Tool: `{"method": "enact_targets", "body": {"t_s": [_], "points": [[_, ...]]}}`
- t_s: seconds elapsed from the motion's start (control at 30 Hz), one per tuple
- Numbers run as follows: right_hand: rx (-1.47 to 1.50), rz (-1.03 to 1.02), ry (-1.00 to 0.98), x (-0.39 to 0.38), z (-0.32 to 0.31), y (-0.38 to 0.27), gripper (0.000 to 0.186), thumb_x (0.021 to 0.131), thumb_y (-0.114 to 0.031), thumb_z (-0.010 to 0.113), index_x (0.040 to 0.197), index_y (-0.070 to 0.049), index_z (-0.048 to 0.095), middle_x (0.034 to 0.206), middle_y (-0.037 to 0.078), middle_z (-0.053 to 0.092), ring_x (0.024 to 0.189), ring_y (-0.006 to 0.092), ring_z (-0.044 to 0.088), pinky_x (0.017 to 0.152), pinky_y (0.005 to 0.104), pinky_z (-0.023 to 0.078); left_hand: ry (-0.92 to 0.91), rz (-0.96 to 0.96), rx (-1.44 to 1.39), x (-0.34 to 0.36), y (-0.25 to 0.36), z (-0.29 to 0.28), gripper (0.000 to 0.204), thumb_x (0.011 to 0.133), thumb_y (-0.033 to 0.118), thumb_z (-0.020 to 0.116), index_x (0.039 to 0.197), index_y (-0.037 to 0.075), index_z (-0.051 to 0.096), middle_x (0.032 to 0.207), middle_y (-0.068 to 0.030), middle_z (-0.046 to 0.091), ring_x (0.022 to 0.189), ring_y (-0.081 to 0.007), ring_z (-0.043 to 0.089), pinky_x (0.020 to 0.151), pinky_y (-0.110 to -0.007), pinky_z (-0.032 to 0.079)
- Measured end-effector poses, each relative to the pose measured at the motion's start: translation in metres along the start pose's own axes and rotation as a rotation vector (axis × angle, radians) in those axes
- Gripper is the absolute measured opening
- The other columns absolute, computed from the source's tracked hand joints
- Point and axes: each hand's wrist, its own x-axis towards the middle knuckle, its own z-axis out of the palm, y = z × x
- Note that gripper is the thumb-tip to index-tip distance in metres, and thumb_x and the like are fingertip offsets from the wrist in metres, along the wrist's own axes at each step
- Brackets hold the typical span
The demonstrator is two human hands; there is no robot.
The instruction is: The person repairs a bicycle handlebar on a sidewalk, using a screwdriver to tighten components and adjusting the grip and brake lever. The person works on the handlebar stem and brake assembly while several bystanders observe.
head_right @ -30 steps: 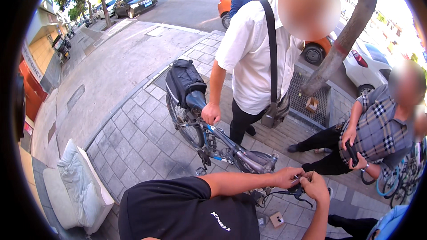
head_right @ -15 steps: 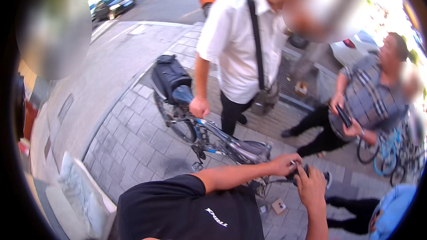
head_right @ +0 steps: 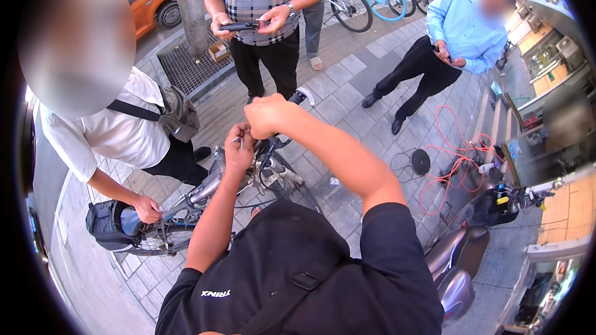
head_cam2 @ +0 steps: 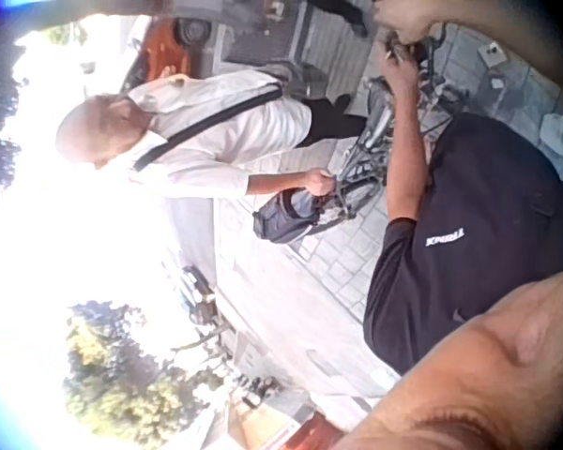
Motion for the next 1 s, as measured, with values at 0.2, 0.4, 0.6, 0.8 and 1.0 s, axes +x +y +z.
{"method": "enact_targets", "body": {"t_s": [0.2, 0.4, 0.6, 0.8, 1.0], "points": [[-0.772, -0.232, -0.073, -0.025, 0.010, -0.045, 0.024, 0.088, -0.029, 0.075, 0.105, -0.014, 0.082, 0.108, 0.008, 0.076, 0.111, 0.0269, 0.070, 0.106, 0.0492, 0.045, 0.006, 0.130, 0.152, -0.001, -0.001, 0.001, 0.014, 0.106, 0.003, 0.059, 0.118, -0.001, 0.066, 0.099, -0.0066, 0.074, 0.090, -0.0118, 0.065, 0.081, -0.030, 0.054], [-0.680, -0.547, -0.001, -0.034, 0.012, -0.002, 0.024, 0.092, -0.029, 0.071, 0.108, -0.016, 0.083, 0.103, 0.005, 0.075, 0.115, 0.0275, 0.067, 0.118, 0.0488, 0.034, 0.033, 0.073, 0.157, 0.000, -0.001, 0.002, 0.014, 0.106, 0.003, 0.060, 0.117, 0.000, 0.067, 0.098, -0.0087, 0.075, 0.090, -0.0128, 0.068, 0.082, -0.031, 0.056], [-0.316, -0.298, 0.453, -0.036, 0.019, 0.011, 0.039, 0.092, -0.042, 0.075, 0.110, -0.007, 0.075, 0.117, 0.011, 0.067, 0.110, 0.0323, 0.067, 0.106, 0.0479, 0.045, 0.046, 0.087, 0.215, -0.004, 0.020, 0.003, 0.014, 0.106, 0.005, 0.060, 0.117, -0.001, 0.067, 0.098, -0.0098, 0.077, 0.088, -0.0139, 0.071, 0.081, -0.031, 0.057], [-0.133, -0.307, 0.345, -0.041, 0.032, 0.012, 0.043, 0.095, -0.027, 0.072, 0.133, -0.007, 0.065, 0.108, 0.011, 0.070, 0.103, 0.0326, 0.069, 0.092, 0.0420, 0.049, 0.046, 0.163, 0.232, -0.004, 0.020, 0.005, 0.013, 0.107, 0.006, 0.060, 0.117, 0.001, 0.066, 0.092, -0.0058, 0.074, 0.082, -0.0109, 0.067, 0.077, -0.029, 0.055], [0.192, -0.434, 0.552, -0.040, 0.044, 0.032, 0.050, 0.090, -0.015, 0.075, 0.138, -0.008, 0.067, 0.095, 0.010, 0.068, 0.086, 0.0317, 0.067, 0.078, 0.0431, 0.053, -0.045, 0.306, 0.403, -0.009, 0.050, 0.004, 0.016, 0.093, 0.009, 0.075, 0.107, 0.004, 0.070, 0.102, -0.0077, 0.071, 0.081, -0.0214, 0.069, 0.072, -0.035, 0.056]]}}
